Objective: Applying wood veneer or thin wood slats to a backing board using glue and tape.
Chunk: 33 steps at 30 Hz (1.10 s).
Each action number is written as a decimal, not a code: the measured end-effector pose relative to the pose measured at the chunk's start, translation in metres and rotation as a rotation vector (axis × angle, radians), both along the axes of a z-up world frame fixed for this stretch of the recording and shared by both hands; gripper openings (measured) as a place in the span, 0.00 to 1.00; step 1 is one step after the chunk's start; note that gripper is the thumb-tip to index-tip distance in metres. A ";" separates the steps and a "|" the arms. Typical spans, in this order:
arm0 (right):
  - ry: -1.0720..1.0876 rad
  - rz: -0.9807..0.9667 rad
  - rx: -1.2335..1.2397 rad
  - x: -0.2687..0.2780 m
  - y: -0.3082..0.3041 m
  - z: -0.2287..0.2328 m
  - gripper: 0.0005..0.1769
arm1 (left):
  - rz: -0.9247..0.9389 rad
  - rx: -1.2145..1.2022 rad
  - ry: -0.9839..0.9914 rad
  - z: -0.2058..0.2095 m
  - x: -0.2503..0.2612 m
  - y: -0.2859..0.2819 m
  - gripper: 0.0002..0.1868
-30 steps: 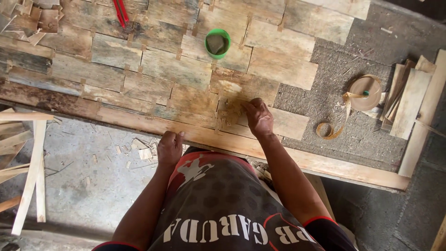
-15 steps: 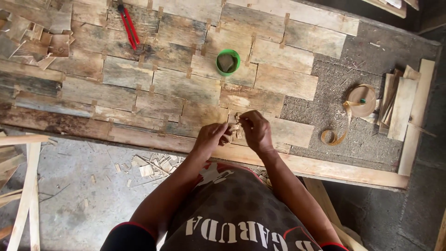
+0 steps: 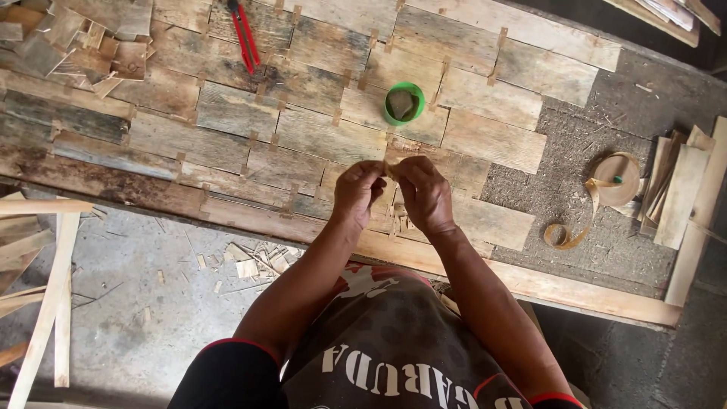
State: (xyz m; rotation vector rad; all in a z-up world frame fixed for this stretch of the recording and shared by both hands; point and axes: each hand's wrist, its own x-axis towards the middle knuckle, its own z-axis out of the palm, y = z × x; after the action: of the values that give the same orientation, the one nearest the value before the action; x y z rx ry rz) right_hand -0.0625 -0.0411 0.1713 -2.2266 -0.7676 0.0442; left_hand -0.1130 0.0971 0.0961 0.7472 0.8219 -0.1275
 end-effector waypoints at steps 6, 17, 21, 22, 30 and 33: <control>0.451 -0.227 0.232 0.015 0.006 -0.035 0.11 | 0.176 0.024 -0.016 0.002 0.021 0.011 0.08; 1.190 -0.307 0.782 0.039 0.010 -0.064 0.03 | 0.134 0.342 -0.184 0.011 0.042 0.005 0.09; 1.119 -0.384 0.723 0.050 0.013 -0.063 0.06 | 0.144 0.359 -0.198 0.008 0.056 0.001 0.07; 1.099 -0.405 0.676 0.053 0.013 -0.062 0.06 | 0.143 0.363 -0.165 0.009 0.060 0.001 0.07; 0.934 -0.427 0.617 0.088 0.017 -0.088 0.07 | 0.186 0.429 -0.216 -0.029 0.091 -0.005 0.05; 0.831 -0.435 0.506 0.100 0.018 -0.106 0.07 | 0.150 0.517 -0.199 -0.026 0.101 -0.004 0.05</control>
State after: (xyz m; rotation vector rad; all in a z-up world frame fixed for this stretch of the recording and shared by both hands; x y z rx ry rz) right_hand 0.0378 -0.0233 0.0649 -1.6164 0.1566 0.4715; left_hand -0.0123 0.0929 0.0699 1.1581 0.7226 0.3015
